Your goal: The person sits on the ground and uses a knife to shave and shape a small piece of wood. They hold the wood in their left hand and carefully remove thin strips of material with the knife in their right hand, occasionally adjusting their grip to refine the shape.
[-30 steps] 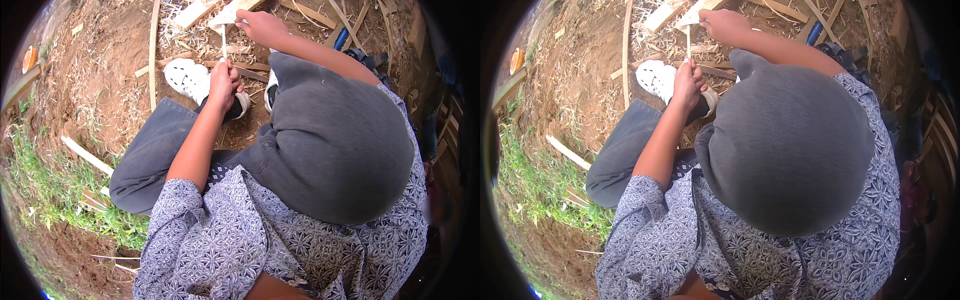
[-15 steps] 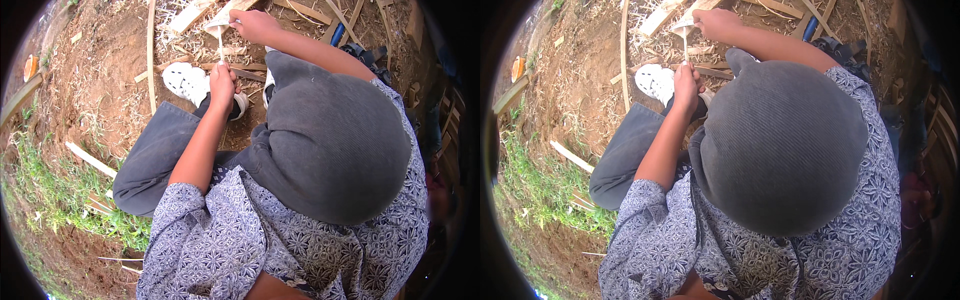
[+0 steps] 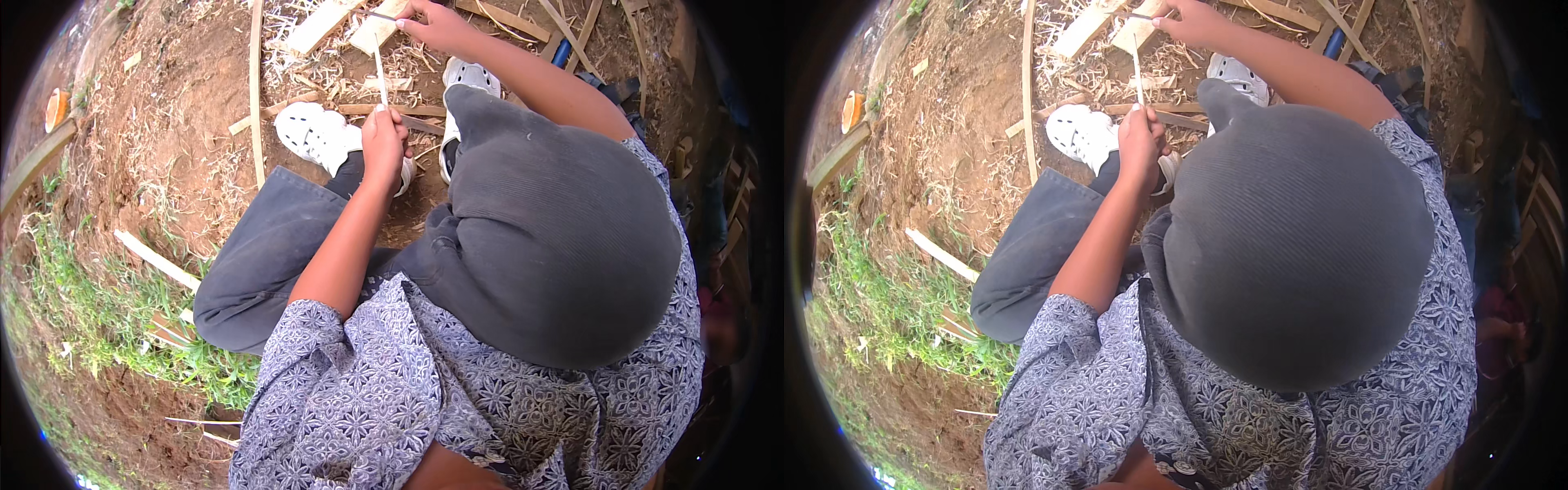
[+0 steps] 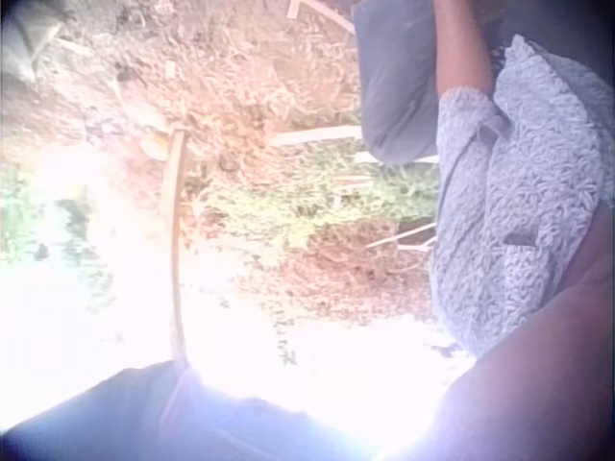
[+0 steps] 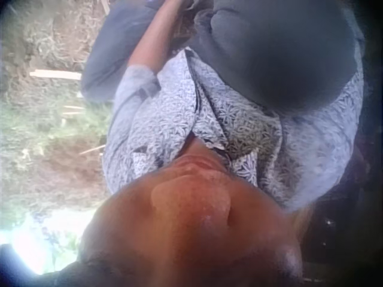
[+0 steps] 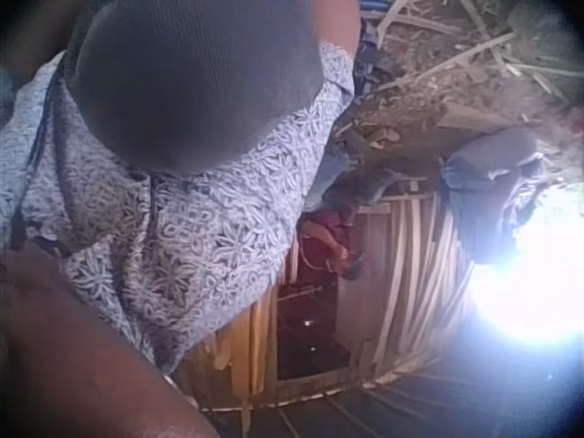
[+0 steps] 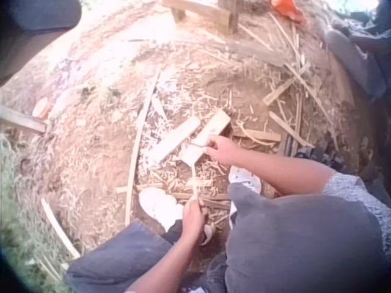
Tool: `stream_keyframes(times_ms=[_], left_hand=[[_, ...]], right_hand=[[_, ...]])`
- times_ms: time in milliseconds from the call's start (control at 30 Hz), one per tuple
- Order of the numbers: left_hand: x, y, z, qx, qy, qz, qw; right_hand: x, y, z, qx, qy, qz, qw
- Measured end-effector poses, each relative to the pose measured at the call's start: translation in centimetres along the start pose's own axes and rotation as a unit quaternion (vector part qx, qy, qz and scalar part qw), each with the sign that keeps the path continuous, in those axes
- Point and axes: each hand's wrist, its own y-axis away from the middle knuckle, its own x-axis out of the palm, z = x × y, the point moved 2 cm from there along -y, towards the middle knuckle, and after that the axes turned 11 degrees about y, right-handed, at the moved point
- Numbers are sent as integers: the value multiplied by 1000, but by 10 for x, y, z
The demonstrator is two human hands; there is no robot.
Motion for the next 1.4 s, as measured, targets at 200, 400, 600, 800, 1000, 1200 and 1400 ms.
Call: stream_keyframes(times_ms=[200, 400, 600, 800, 1000, 1200, 1400], left_hand=[[-2, -15, 0, 14, -59, -29, 998], [-3, -17, 2, 23, -81, -28, 996], [-9, -14, 17, 37, -90, -21, 995], [-5, -12, 10, 35, -62, -16, 997], [2, -18, 3, 26, -55, -24, 998], [0, -20, 2, 14, -46, -25, 999], [-1, -23, 6, 37, -83, -37, 995]], right_hand=[[11, 25, 17, -138, 167, 1, 976], [11, 27, 22, -144, 236, -19, 961], [-3, 26, 60, -48, 281, -22, 958], [-12, 8, 20, -21, 131, -16, 991], [4, 24, 11, -91, 211, 60, 971], [5, 27, 19, -159, 240, -2, 958], [10, 37, 34, -91, 275, -20, 957]])
